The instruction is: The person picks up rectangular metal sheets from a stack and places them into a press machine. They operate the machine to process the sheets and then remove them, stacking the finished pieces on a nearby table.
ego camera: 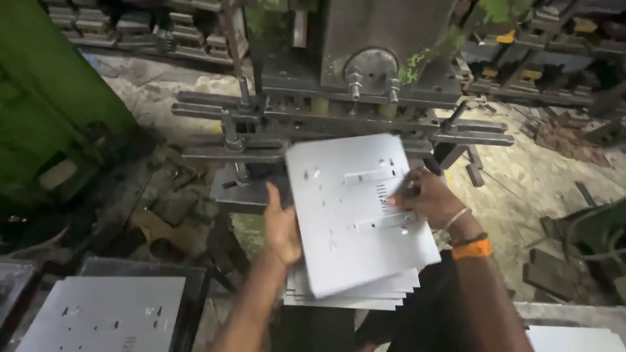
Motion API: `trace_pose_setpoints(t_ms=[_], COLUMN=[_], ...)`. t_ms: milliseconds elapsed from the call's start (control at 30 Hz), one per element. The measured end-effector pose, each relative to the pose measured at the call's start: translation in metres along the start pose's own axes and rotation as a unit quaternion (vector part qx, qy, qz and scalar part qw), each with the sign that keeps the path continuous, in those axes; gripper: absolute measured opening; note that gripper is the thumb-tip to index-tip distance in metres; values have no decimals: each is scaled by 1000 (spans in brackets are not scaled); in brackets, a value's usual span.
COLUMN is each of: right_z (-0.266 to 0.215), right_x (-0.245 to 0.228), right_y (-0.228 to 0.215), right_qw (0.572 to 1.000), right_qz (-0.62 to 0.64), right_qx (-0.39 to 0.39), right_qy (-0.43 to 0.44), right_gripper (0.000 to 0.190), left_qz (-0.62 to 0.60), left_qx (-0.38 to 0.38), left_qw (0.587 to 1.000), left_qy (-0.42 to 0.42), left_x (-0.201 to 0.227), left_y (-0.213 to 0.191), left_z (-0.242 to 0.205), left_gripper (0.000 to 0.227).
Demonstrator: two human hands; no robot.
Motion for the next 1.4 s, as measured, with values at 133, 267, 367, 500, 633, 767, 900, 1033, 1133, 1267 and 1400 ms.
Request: trace_pose_setpoints(t_ms=[133, 267, 367, 500, 633, 767, 900, 1033, 1133, 1267, 1400], right_z=[-1, -50, -63, -69, -62, -47, -56, -21, -9, 1, 16], right_x=[-57, -122, -117, -103, -55, 15, 67, 60, 36, 26, 31], right_y=[9, 53, 66, 60, 14, -35, -23, 0, 7, 8, 12], right_qw=[992, 910, 895, 893, 885, 962, 977, 942, 938, 944, 937], right_qz=[-25, -228, -309, -359, -366, -171, 147, 329, 345, 323, 348], right_qx=[-36, -92, -75, -32, 52, 122, 82, 26, 30, 57, 37], right_qy=[-121, -334, -313, -269, -283, -176, 130, 55, 26, 47, 1], right_gripper=[75, 105, 125, 127, 108, 78, 53, 44, 33, 26, 26], left_qz=[11, -27, 50, 269, 262, 199, 151, 176, 223, 270, 284], left_qx=[2, -143, -115, -18, 33, -41, -98, -93, -44, 55, 91], left_qw=[1000, 986, 989, 963, 964, 977, 981, 975, 967, 945, 934], left_qy=[-23, -85, -79, 19, 20, 58, 72, 99, 118, 174, 199], left_x=[-13, -34, -52, -61, -50, -25, 4, 32, 43, 55, 61], left_y=[-13, -4, -1, -21, -33, -27, 1, 26, 33, 21, 12], left_z=[0, -22, -34, -23, -20, -13, -5, 2, 14, 30, 37], left_gripper=[116, 122, 113, 95, 86, 72, 60, 55, 50, 40, 32])
Point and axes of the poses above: each hand's wrist, its own z-axis towards the middle knuckle, its own y-axis out of the palm, x = y × z, the point moved 10 cm from there along z, towards the middle knuckle, and after that the axes turned 10 degrees about x, right-handed, at the moved point
